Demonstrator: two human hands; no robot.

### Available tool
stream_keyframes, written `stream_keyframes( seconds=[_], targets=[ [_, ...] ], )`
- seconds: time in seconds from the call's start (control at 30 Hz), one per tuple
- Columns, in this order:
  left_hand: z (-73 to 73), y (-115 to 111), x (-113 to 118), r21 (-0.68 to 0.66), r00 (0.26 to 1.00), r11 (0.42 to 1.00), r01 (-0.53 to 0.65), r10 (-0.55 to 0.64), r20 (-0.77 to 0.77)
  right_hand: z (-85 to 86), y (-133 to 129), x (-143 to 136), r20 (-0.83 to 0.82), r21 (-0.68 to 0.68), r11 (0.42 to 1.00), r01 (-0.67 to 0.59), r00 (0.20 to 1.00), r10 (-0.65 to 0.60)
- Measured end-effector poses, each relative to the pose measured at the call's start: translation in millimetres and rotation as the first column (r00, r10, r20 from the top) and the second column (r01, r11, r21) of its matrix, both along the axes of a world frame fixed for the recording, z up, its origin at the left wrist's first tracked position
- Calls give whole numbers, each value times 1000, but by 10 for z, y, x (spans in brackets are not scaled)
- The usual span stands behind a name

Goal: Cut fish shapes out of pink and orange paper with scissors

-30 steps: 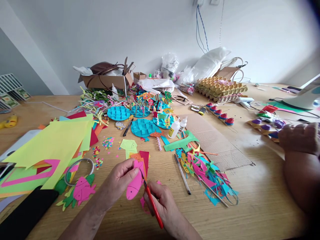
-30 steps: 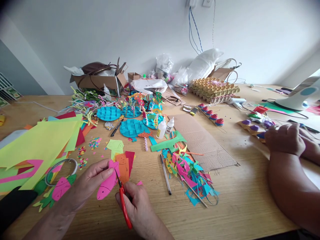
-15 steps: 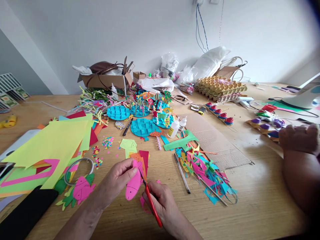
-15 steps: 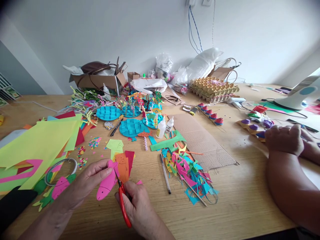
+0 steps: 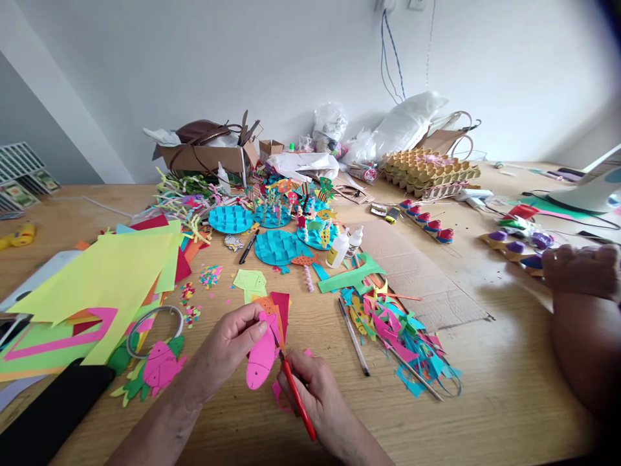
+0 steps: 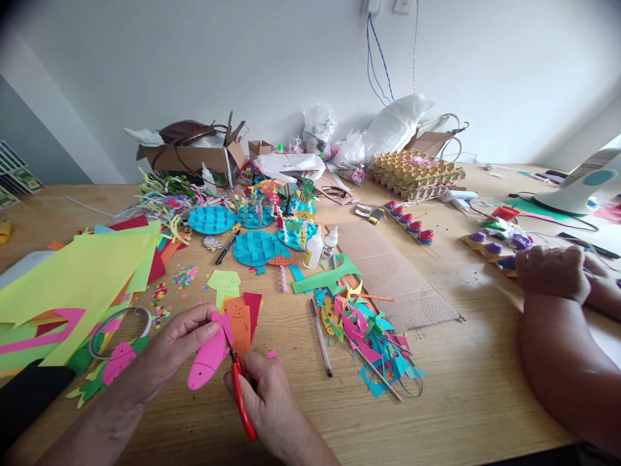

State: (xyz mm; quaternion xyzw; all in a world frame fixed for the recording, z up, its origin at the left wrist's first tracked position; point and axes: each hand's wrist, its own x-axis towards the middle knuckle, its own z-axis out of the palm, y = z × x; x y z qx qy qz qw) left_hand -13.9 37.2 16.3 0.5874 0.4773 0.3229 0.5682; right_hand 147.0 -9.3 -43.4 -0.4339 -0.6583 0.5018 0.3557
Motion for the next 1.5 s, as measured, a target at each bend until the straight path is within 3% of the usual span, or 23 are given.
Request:
stream_keyframes(
  seconds=[0.47, 0.63, 0.73, 0.9, 1.5],
  targets=[
    [0, 70, -2, -63, 1000, 998, 23, -23, -5, -7, 0, 7, 9, -28, 1000, 7, 1000, -7],
    [-56, -22, 105, -118, 977, 989, -89, 110, 181, 21, -4, -49, -178, -250, 968, -3, 983, -43],
    [-73, -60, 179, -150, 950, 980, -133, 169, 261, 51, -11, -75, -276, -315, 949, -22, 959, -69],
    [-65, -68, 242, -160, 919, 970, -183, 227, 323, 59, -11, -91, -344, -335, 941, -37, 935, -86],
    [-125, -101, 335, -193, 847, 946, -261, 320, 425, 70, -27, -92, -335, -327, 945, -25, 938, -92]
  ],
)
